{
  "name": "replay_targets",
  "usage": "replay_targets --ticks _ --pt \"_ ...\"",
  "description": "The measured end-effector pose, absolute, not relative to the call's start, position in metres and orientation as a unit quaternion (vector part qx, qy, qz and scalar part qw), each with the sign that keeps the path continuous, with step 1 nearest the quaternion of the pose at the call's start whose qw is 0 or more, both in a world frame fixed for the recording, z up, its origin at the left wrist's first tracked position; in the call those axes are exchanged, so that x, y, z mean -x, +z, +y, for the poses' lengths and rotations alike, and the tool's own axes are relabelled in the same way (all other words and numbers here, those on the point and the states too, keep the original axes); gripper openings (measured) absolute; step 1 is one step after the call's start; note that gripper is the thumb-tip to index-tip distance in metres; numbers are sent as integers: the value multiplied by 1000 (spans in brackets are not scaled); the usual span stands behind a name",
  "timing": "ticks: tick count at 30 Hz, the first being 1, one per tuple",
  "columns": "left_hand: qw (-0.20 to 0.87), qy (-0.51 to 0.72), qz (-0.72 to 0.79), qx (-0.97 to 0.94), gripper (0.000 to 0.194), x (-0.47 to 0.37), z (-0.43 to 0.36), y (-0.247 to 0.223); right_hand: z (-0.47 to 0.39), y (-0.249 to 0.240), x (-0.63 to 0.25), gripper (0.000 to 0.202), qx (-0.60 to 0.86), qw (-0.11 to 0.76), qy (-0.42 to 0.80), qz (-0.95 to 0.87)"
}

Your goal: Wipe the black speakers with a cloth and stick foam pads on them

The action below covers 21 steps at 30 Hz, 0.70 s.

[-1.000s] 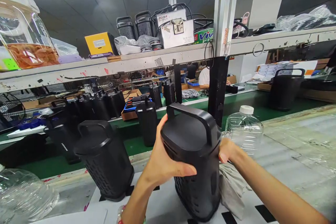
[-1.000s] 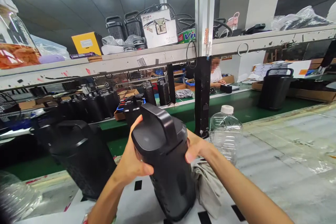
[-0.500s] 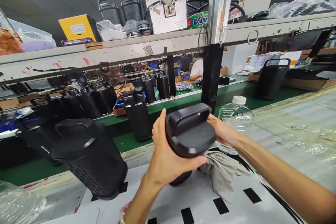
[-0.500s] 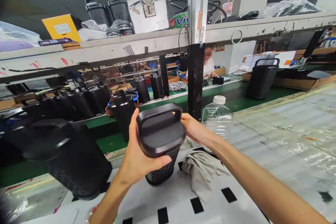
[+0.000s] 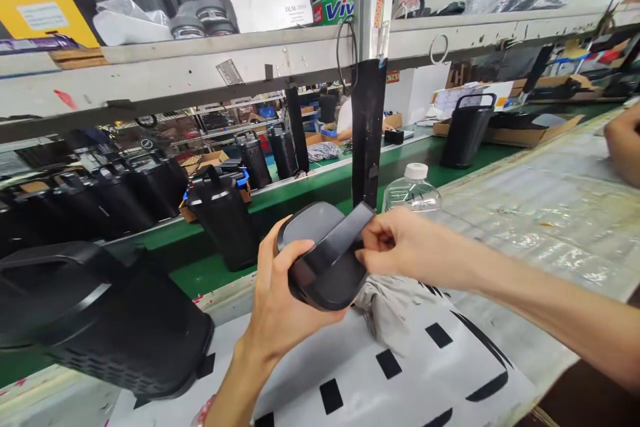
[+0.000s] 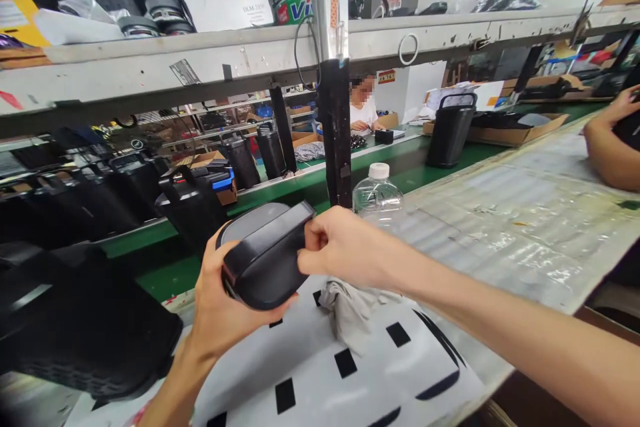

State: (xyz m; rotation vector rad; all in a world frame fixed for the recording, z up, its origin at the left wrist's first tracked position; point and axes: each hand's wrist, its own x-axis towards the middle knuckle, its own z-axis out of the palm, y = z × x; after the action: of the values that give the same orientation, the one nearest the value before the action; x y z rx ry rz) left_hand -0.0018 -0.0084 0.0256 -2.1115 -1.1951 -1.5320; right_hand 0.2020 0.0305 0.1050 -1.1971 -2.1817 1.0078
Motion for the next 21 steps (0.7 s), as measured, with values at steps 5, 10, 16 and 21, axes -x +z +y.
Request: replay_targets --ticks 5,10,16,21 --pt "144 -533 -402 730 82 1 -6 25 29 101 -201 23 429 260 369 -782" --pt "152 -530 -407 728 84 2 -7 23 26 100 -203 25 434 272 379 -770" --pt "160 -521 -409 732 84 -1 -8 23 29 101 -208 28 457 265 377 -761" --pt "163 -521 -409 731 84 -2 -9 24 29 103 -210 28 456 253 370 -769"
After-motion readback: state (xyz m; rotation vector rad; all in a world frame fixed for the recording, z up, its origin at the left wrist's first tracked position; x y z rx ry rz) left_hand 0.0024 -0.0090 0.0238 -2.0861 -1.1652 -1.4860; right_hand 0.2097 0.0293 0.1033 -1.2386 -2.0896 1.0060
